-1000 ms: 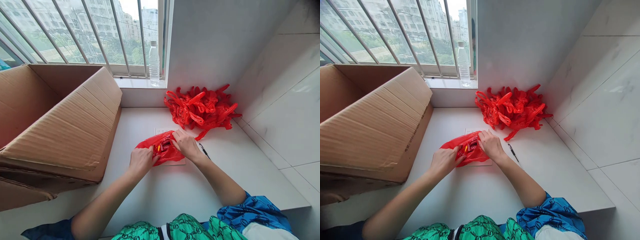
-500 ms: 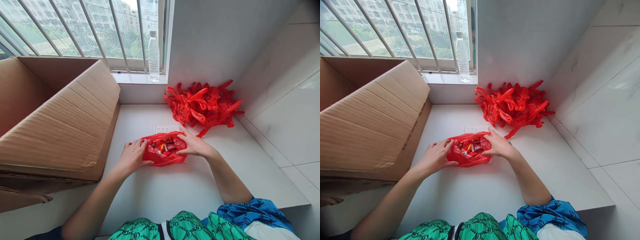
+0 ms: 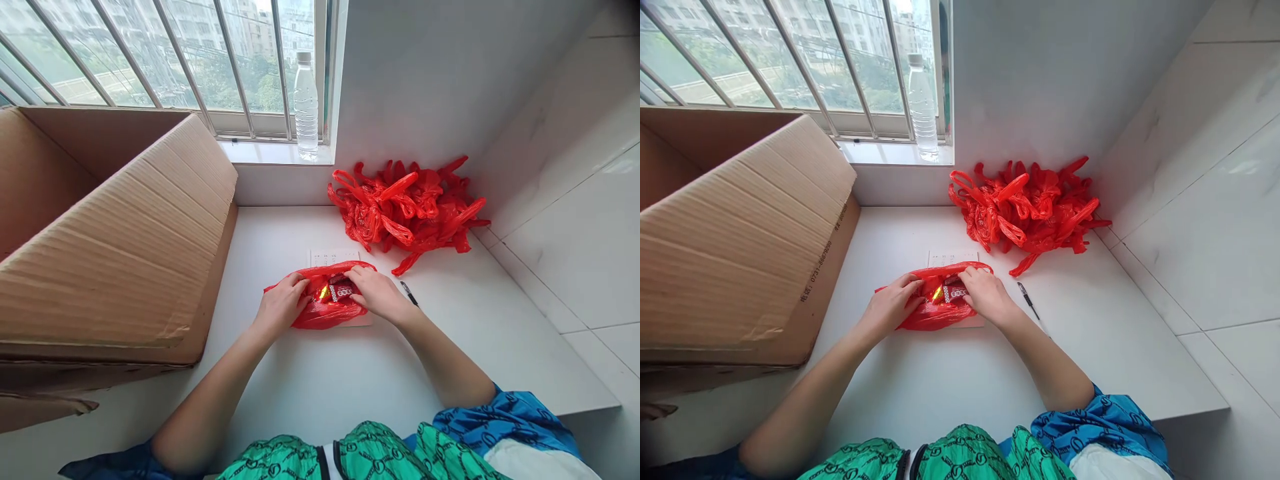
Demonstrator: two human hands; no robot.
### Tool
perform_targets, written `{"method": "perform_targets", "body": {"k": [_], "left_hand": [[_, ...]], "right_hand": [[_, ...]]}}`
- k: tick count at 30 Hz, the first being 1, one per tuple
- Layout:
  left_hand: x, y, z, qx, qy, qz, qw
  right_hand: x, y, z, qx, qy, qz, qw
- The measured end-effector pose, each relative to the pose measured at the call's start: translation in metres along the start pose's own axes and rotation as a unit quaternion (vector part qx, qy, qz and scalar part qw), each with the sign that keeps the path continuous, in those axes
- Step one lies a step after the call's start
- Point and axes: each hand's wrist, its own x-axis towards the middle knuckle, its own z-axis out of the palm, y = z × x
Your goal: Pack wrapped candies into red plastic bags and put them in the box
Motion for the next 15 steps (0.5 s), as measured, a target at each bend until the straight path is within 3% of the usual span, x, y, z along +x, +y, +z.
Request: {"method": "perform_targets", "body": {"k": [5,8,12,15], "left_hand": [[-0.001,-0.009,0.000,-0.016,-0.019,-0.026,0.999],[0.000,-0.012,-0.001,-0.035,0.004,-0.023,0.999],[0.000,-0.011,-0.013,-0.089,0.123,0.009,0.988],[-0.003,-0.003,-0.025,-0.246,0.223,-0.020,0.943]], "right_hand": [[0.003,0.005,0.003,-0.024,-0.005,-0.007,1.000],[0.004,0.002,0.006,-0.035,-0.017,-0.005,0.999],[0.005,-0.001,0.005,-0.020,-0.013,-0.003,1.000],[0.005,-0.007,-0.003,0.064,0.067,-0.009,0.996]]}}
